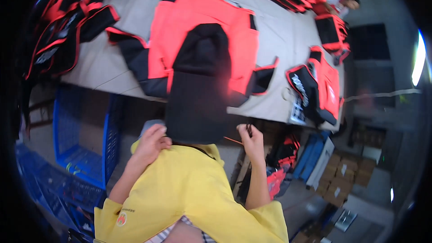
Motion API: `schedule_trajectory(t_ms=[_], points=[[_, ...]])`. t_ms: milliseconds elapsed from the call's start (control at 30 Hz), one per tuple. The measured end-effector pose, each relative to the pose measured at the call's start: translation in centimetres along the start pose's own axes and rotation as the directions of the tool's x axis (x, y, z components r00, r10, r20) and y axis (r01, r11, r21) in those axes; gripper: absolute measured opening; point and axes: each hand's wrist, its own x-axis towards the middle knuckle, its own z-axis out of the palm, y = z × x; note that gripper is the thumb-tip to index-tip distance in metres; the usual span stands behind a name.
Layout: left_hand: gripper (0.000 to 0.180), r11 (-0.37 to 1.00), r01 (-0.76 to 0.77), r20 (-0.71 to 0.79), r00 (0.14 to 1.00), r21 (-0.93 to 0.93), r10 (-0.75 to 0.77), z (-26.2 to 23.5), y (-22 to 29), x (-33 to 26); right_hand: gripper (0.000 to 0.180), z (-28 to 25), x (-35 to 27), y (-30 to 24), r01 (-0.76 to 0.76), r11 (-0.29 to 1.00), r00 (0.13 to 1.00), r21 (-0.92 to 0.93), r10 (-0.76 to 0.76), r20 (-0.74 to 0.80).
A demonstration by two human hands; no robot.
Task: Folding and stacking backpacks on a workbench in a factory.
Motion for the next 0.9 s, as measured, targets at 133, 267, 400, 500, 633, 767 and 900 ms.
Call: schedule_trajectory(t_ms=[133, 267, 400, 500, 633, 767, 900], points=[[0.015, 0.999, -0.013, 0.033, 0.999, -0.044, 0.014, 0.6, 0.2, -0.1, 0.02, -5.8, 3.8, 4.9, -0.06, 0.939, 0.959, 0.339, 0.148, -0.241], [0.013, 0.983, -0.05, -0.043, 0.997, 0.176, 0.058, 1.6, 0.8, 0.7, 0.022, -7.9, 7.8, 9.8, -0.109, 0.852, 0.926, 0.512, 0.274, -0.259], [0.015, 0.759, -0.275, -0.106, 0.906, 0.59, 0.41, 2.6, 0.0, 3.0, 0.016, -8.6, 12.1, 13.9, -0.194, 0.746, 0.906, 0.638, 0.385, -0.174], [0.035, 0.561, -0.23, -0.156, 0.816, 0.796, 0.556, 6.0, 1.5, 2.8, 0.015, -9.3, 15.2, 15.1, -0.179, 0.703, 0.894, 0.689, 0.409, -0.184], [0.057, -0.407, -0.105, 0.407, 0.464, 0.907, 0.787, 9.6, 3.2, 3.7, 0.03, -11.7, 19.6, 14.8, -0.103, 0.976, 0.912, 0.192, 0.17, -0.374], [0.068, -0.537, -0.173, 0.54, 0.518, 0.825, 0.663, 13.8, 4.6, 5.7, 0.045, -8.9, 20.4, 7.3, 0.414, 0.905, 0.788, 0.097, -0.303, -0.535], [0.074, -0.627, -0.184, 0.595, 0.588, 0.757, 0.547, 14.8, 3.6, 10.1, 0.031, -2.1, 18.4, -3.9, 0.524, 0.813, 0.852, 0.255, -0.497, -0.164]])
